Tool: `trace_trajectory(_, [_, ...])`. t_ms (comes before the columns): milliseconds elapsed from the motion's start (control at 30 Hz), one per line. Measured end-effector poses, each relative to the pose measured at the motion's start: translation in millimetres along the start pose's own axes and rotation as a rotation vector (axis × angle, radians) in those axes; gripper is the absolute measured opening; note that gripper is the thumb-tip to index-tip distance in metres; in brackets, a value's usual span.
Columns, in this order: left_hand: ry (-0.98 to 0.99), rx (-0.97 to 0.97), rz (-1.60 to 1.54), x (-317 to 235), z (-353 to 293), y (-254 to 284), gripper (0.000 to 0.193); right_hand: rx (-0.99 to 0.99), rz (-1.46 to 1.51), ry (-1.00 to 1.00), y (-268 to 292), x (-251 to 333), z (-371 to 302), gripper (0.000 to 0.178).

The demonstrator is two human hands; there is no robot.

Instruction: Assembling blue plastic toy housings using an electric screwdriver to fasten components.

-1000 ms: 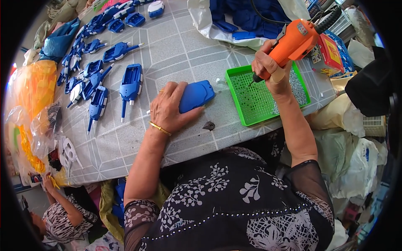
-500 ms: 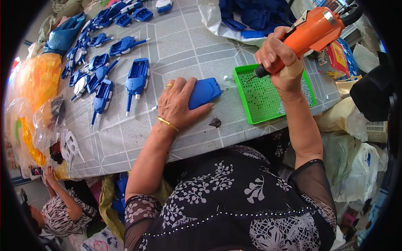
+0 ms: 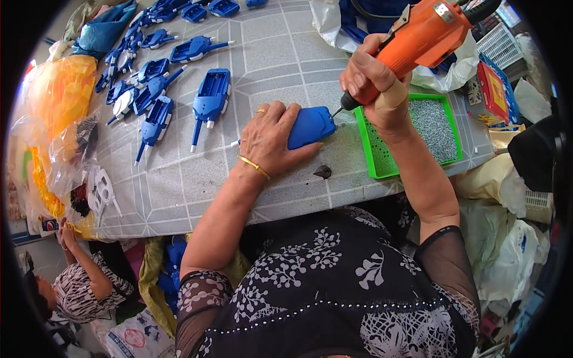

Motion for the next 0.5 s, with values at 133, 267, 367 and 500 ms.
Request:
trace_trajectory(133, [-0.001, -0.01, 0.004, 1, 0, 0, 0.065, -0.02, 0.003, -0.014, -1, -3, 0, 0.024])
trace_trajectory(267, [0.004, -0.003, -0.004, -1, -1, 0, 0.065, -0.028, -0.004, -0.013, 1, -5, -1, 0.024])
trace_trajectory(367, [0.003, -0.007, -0.015, -2, -2, 1, 0.065, -0.006, -0.003, -0.009, 2, -9, -3, 0.024])
trace_trajectory(500, [0.012, 0.0, -0.012, -2, -3, 1, 0.065, -0.014, -0.027, -0.005, 1, -12, -5, 0.023])
Point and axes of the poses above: each hand's wrist, its own z-axis towards the middle knuckle, its own y-axis out of the back of the hand, x = y × z, the point moved 2 cm from there along z, towards the middle knuckle, and after that the axes turned 9 degrees about y, right-handed, at the moved point
